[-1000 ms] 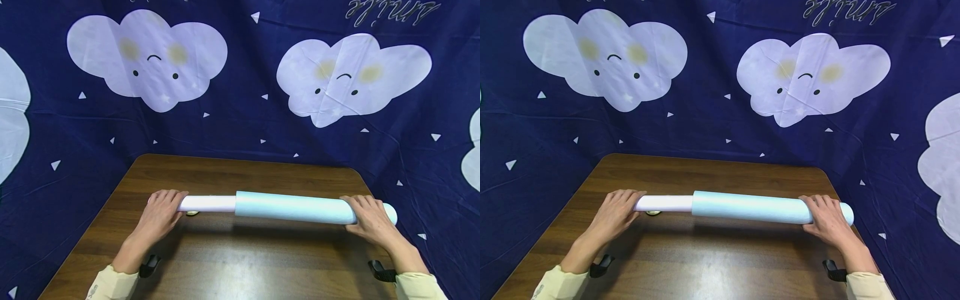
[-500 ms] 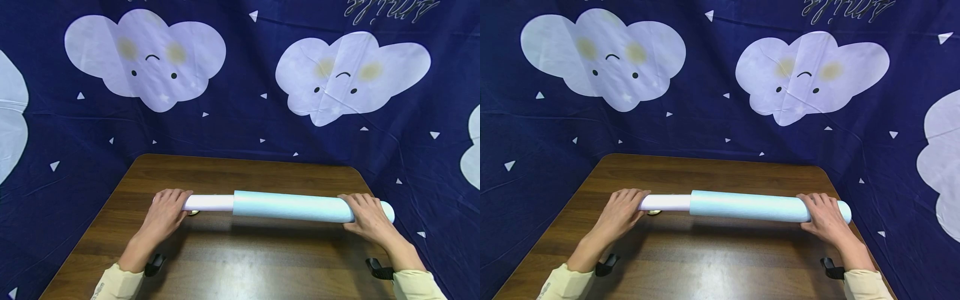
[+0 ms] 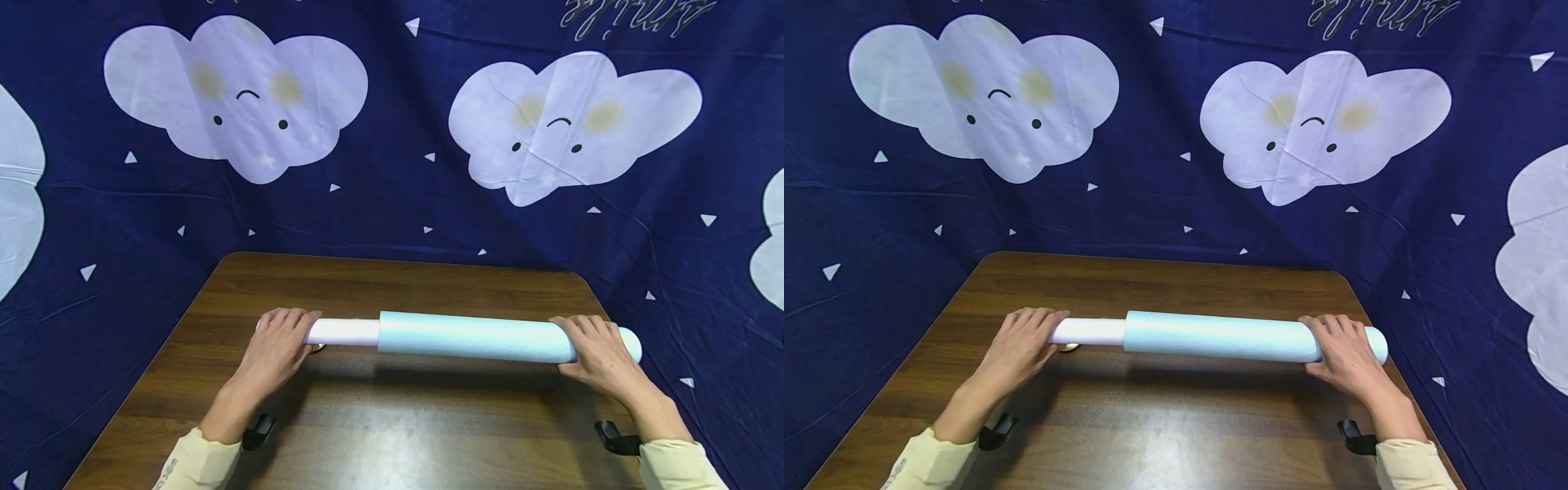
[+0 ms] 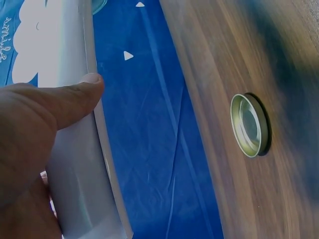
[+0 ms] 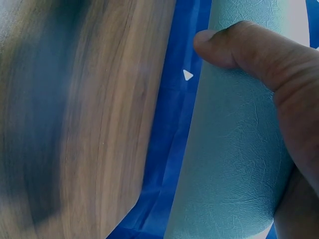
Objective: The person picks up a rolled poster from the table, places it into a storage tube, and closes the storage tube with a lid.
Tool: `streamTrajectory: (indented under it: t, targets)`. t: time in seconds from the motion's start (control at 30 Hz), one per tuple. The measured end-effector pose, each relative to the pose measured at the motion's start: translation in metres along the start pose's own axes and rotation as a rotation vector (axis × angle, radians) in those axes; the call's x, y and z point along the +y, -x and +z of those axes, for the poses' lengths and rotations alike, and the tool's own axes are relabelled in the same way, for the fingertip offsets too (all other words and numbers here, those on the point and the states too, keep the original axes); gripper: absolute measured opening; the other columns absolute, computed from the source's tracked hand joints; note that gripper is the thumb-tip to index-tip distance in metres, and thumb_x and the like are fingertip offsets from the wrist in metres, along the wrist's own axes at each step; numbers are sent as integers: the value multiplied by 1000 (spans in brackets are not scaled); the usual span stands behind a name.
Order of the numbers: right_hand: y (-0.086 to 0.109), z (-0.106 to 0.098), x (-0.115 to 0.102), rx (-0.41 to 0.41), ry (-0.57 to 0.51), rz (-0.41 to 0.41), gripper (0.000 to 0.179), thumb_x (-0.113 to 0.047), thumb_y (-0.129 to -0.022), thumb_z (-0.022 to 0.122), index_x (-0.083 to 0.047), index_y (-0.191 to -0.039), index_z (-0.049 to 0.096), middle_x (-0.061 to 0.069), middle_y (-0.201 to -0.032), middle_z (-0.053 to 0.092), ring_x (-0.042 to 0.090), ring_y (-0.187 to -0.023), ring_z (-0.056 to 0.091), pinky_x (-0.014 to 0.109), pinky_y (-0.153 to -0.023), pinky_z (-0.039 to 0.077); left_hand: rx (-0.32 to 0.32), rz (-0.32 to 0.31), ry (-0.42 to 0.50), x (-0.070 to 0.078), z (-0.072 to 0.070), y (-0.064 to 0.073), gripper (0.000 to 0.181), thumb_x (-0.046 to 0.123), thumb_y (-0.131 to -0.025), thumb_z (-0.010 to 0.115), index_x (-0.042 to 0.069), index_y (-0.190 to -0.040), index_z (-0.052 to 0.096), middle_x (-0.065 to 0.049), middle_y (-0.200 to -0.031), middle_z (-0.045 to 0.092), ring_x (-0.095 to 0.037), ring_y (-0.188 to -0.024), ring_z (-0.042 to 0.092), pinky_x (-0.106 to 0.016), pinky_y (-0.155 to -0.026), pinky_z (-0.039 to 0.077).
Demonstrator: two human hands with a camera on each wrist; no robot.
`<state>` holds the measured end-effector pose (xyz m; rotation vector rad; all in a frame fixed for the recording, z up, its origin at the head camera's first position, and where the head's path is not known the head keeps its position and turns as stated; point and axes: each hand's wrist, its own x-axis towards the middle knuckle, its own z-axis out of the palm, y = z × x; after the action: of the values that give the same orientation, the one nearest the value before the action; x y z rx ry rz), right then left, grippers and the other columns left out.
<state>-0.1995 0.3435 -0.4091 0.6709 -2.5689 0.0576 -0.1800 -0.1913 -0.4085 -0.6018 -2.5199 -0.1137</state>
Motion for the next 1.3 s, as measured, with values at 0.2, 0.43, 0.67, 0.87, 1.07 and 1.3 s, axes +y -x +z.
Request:
streamTrajectory:
  t: [0.2,0.43,0.67,0.87,1.07,1.3]
  targets:
    - [-2,0,-2,7,4,-10,79,-26,-47,87,-10,-118,55,13,-98,62,38,-94,53,53,-78,35,0,7,2,3,2,-1,54,24,-72,81,12,-119,57,-9,-105,64,-29,-100,60,-50,-89,43]
    - [-4,0,-4,11,-2,-15,78,-24,-46,86,-10,-117,55,12,-97,62,37,-93,53,52,-78,35,-4,11,-4,8,5,-4,56,22,-71,82,13,-120,57,-9,-105,65,-29,-100,60,-50,-90,43]
    - [-5,2,-4,7,-4,-24,80,-27,-47,87,-11,-118,55,12,-98,62,37,-94,53,53,-78,35,-23,5,-13,12,5,-5,56,21,-71,82,13,-121,57,-9,-107,65,-29,-102,60,-49,-90,44]
    - [-6,2,-7,0,-3,-17,79,-26,-47,88,-10,-118,56,13,-100,62,39,-95,54,55,-78,37,-28,5,-17,15,7,-7,57,20,-71,81,13,-122,56,-9,-108,65,-29,-102,60,-50,-90,44]
    - [-8,4,-10,-4,-5,-19,80,-27,-48,88,-10,-119,55,14,-101,62,39,-96,54,54,-78,37,-44,-4,-16,19,8,-10,58,19,-70,82,14,-122,56,-8,-109,65,-29,-103,60,-50,-92,44]
    - [-10,5,-11,-2,4,-22,79,-28,-49,86,-10,-119,55,14,-100,62,38,-95,55,54,-77,38,-31,-5,-9,22,9,-12,58,21,-70,83,14,-121,56,-8,-108,65,-28,-102,60,-49,-91,44]
